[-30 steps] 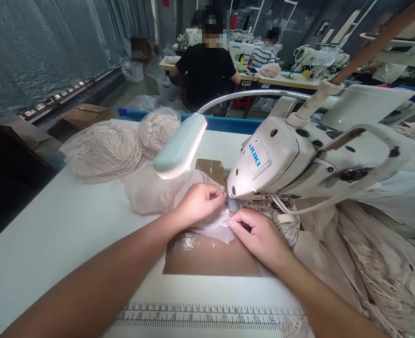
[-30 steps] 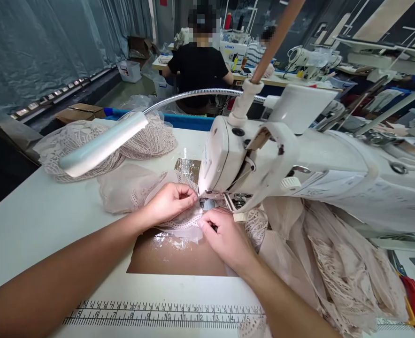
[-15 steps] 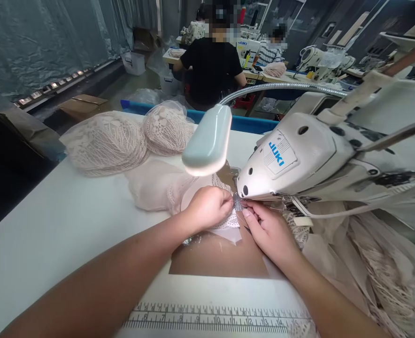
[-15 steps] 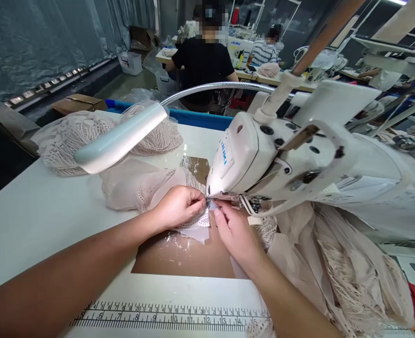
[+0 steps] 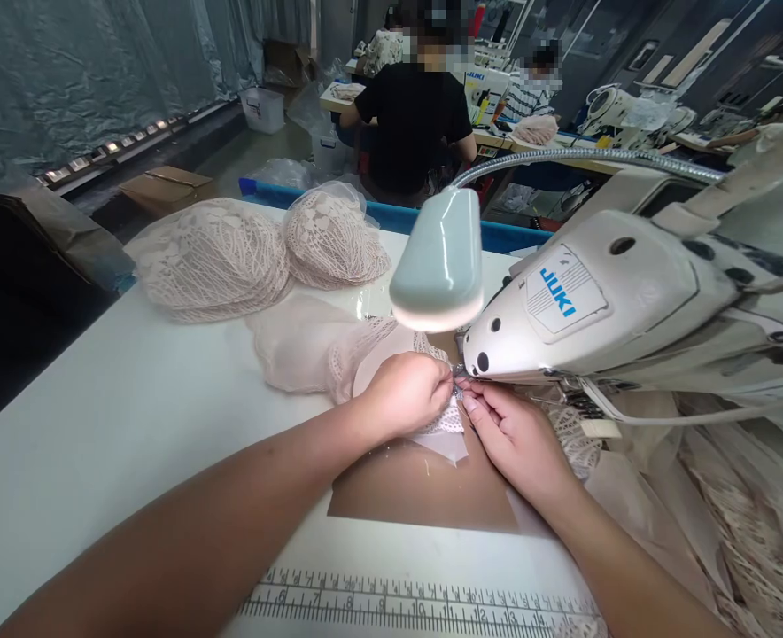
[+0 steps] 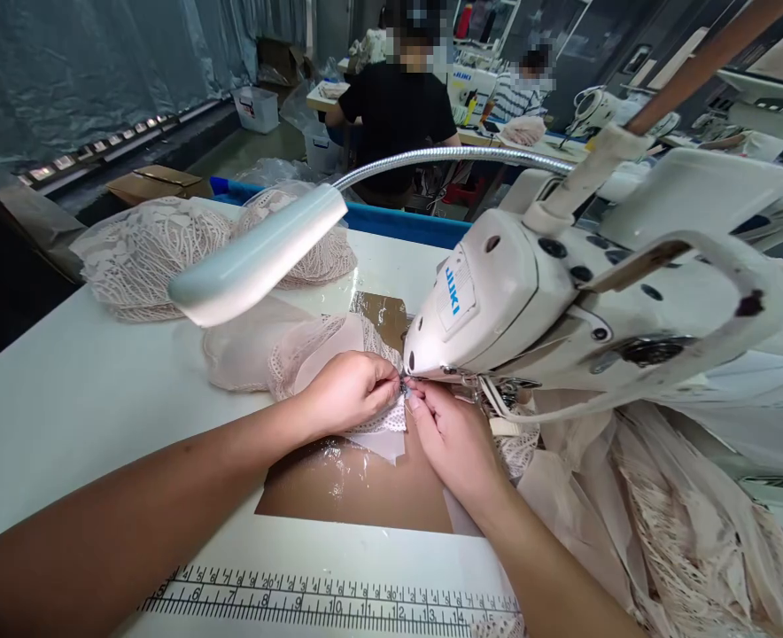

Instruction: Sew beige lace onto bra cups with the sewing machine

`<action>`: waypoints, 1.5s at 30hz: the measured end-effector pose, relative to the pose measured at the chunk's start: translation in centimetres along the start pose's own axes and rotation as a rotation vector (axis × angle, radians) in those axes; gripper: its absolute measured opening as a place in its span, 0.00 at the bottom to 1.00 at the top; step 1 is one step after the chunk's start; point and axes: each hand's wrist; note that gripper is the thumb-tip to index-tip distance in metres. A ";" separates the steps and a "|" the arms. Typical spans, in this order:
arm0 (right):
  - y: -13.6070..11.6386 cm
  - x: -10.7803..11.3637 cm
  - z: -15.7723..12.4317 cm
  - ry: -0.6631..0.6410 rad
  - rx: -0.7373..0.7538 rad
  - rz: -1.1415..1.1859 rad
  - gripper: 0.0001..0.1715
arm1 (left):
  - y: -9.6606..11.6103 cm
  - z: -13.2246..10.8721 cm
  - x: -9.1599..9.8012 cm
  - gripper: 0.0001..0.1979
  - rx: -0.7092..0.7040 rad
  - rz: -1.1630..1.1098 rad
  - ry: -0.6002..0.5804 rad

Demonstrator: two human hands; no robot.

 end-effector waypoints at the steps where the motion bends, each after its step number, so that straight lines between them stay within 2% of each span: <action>1: 0.0 0.0 0.0 -0.005 -0.006 0.002 0.17 | 0.0 0.0 0.0 0.13 0.004 0.002 0.001; 24: 0.0 0.1 -0.1 -0.026 -0.024 -0.002 0.17 | -0.3 -0.1 -0.3 0.12 0.008 -0.143 0.006; 45: 0.1 0.0 -0.1 -0.019 -0.006 -0.003 0.17 | -0.3 -0.1 -0.4 0.12 0.025 -0.140 0.005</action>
Point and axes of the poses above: each hand's wrist, its own z-axis towards the middle knuckle, its own x-axis out of the back of the hand, y = z × x, and after that the axes turned 9 degrees about x, right-handed
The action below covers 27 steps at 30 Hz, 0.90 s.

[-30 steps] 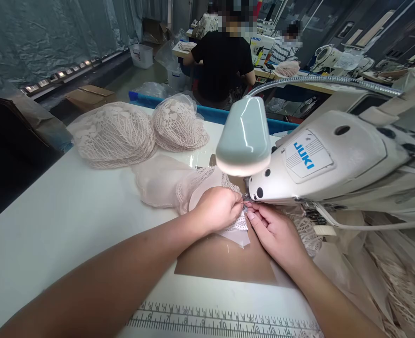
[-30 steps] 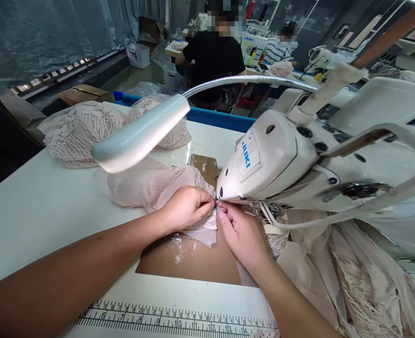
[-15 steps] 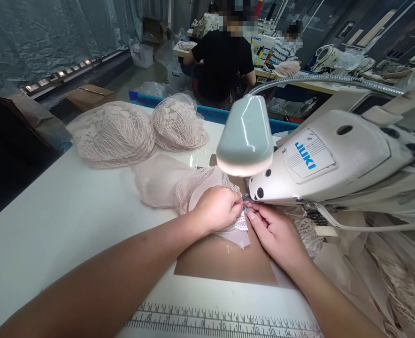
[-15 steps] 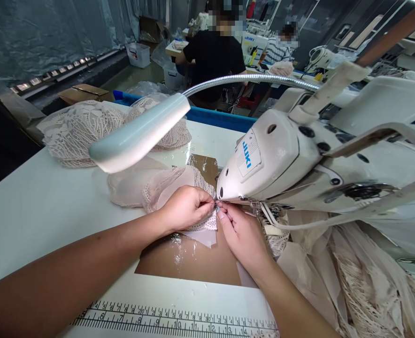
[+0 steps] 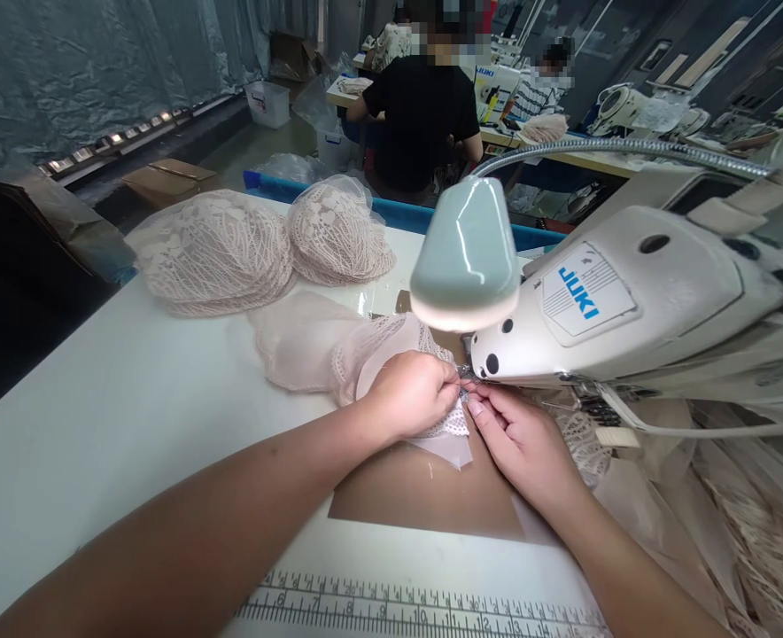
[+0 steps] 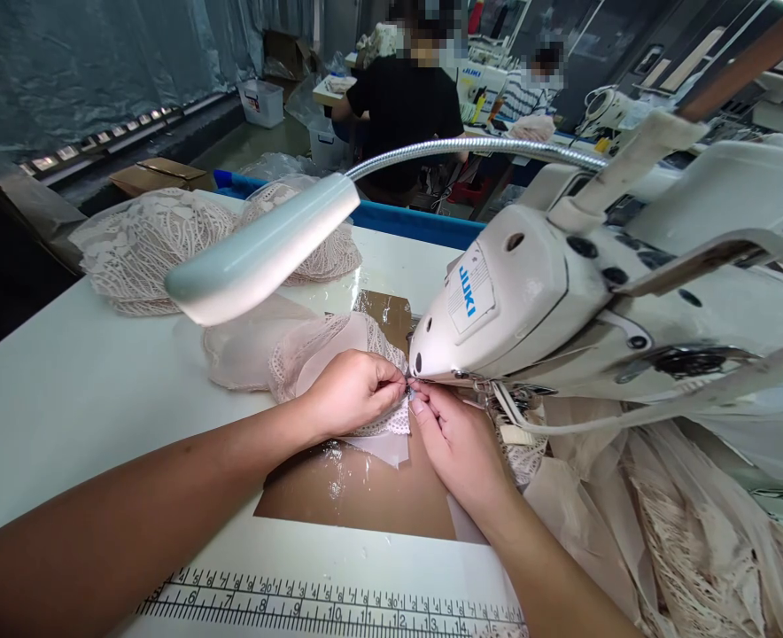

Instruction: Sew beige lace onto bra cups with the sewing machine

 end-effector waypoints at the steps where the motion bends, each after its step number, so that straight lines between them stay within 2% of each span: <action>1: 0.0 0.0 0.0 0.000 0.002 0.003 0.17 | 0.0 0.0 0.0 0.12 0.000 -0.002 0.001; 27: 0.4 0.0 -0.2 -0.012 0.008 -0.004 0.18 | 0.0 0.0 -0.2 0.12 -0.003 0.002 0.014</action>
Point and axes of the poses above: each hand's wrist, its own z-axis towards the middle knuckle, its own x-axis out of the back of the hand, y = z × x, and after that the axes turned 9 degrees about x, right-handed
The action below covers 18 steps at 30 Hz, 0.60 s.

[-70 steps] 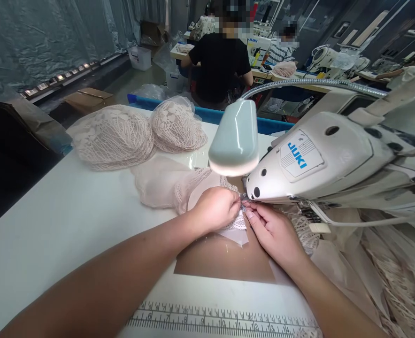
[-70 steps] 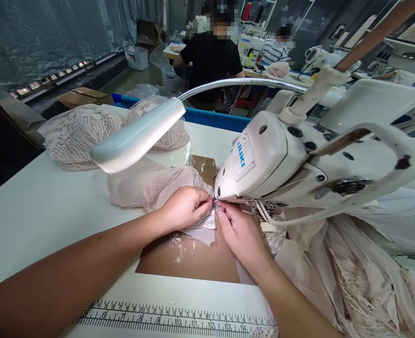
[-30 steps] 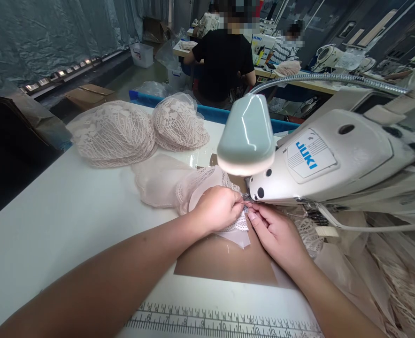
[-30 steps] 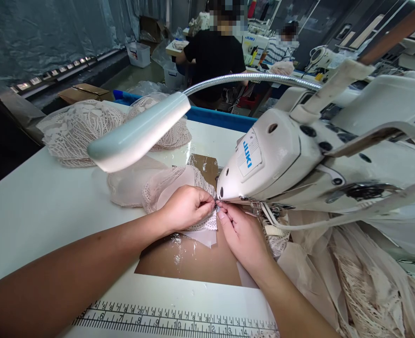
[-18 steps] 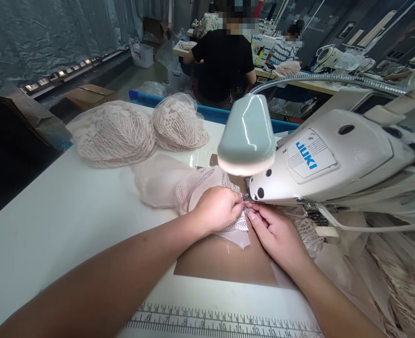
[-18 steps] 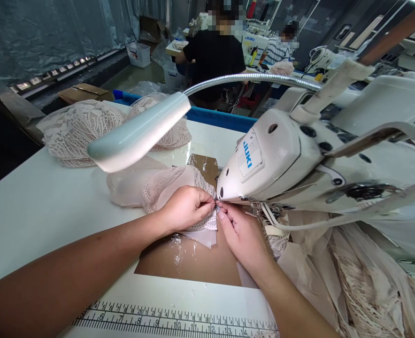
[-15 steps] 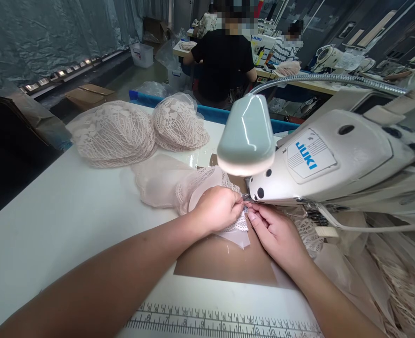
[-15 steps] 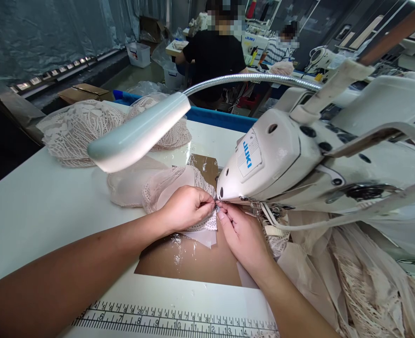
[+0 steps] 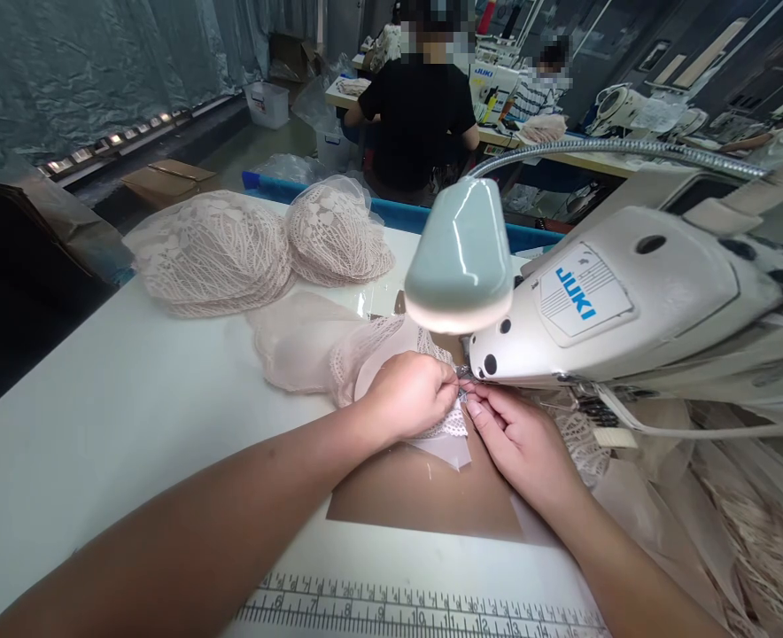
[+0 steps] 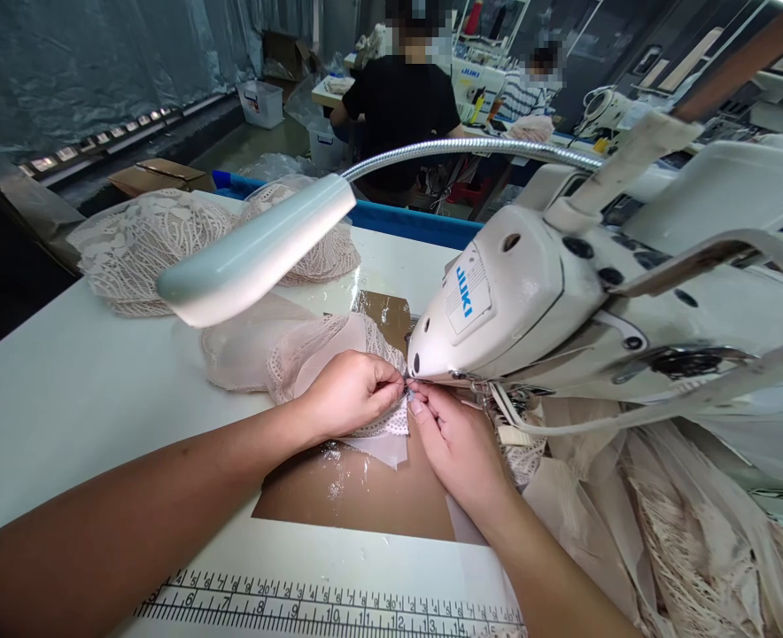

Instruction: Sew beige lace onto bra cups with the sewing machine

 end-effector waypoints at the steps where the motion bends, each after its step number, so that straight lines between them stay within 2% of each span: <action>1: 0.0 0.0 0.0 0.002 0.003 0.000 0.18 | 0.0 0.0 0.0 0.12 0.000 0.002 0.003; 18: -0.1 0.0 0.2 0.021 0.017 0.007 0.18 | 0.0 -0.1 0.0 0.13 0.010 0.011 0.017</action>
Point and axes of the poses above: each hand's wrist, its own z-axis towards the middle knuckle, its own x-axis out of the back of the hand, y = z × x, and after that the axes turned 9 degrees about x, right-handed
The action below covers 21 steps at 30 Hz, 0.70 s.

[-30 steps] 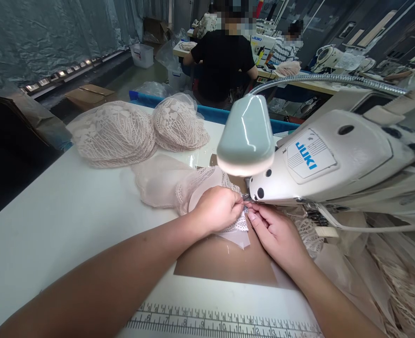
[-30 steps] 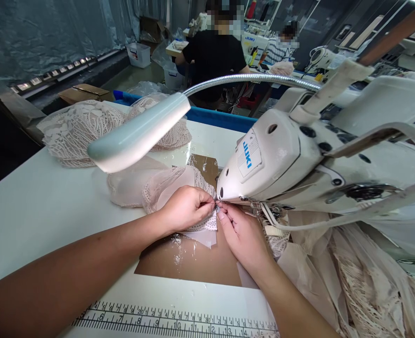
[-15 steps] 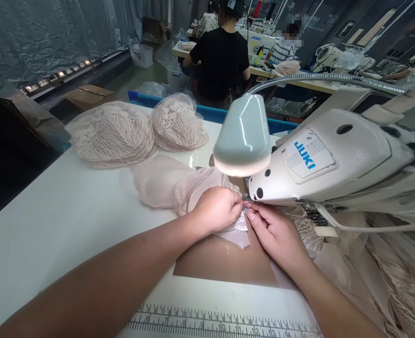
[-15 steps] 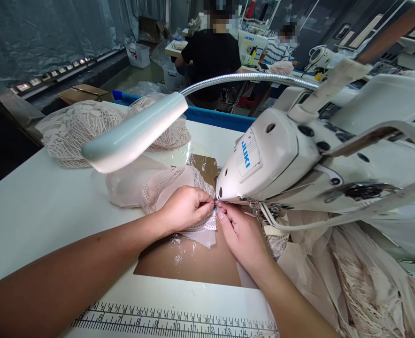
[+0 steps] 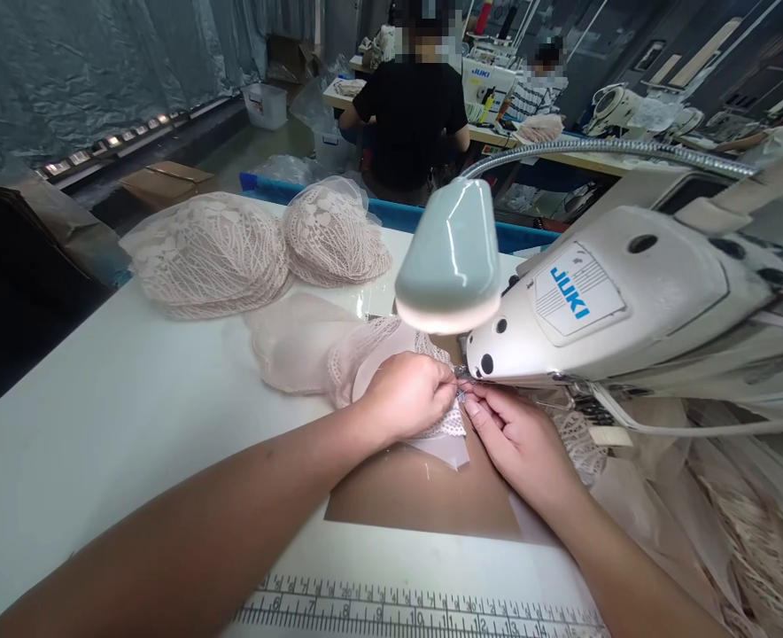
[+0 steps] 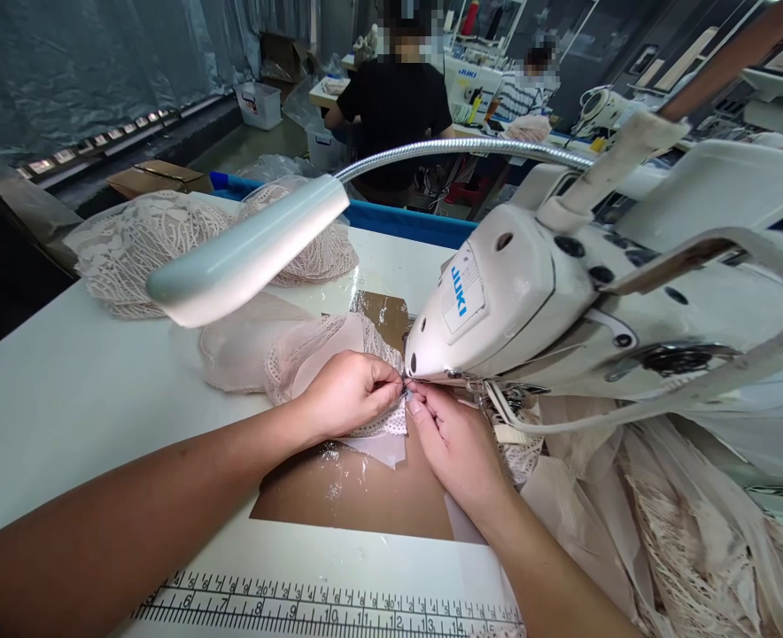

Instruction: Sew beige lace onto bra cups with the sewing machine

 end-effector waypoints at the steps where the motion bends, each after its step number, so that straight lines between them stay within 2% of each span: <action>1: 0.0 0.0 0.0 0.000 0.002 -0.001 0.18 | 0.0 0.0 0.0 0.13 0.001 -0.002 0.001; 21: 0.0 0.0 0.0 -0.006 -0.003 0.003 0.18 | 0.2 -0.1 0.0 0.14 -0.060 0.140 0.017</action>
Point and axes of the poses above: each hand's wrist, its own z-axis towards the middle knuckle, its own x-axis out of the back of the hand, y = z × x, and after that the axes turned 9 degrees about x, right-handed
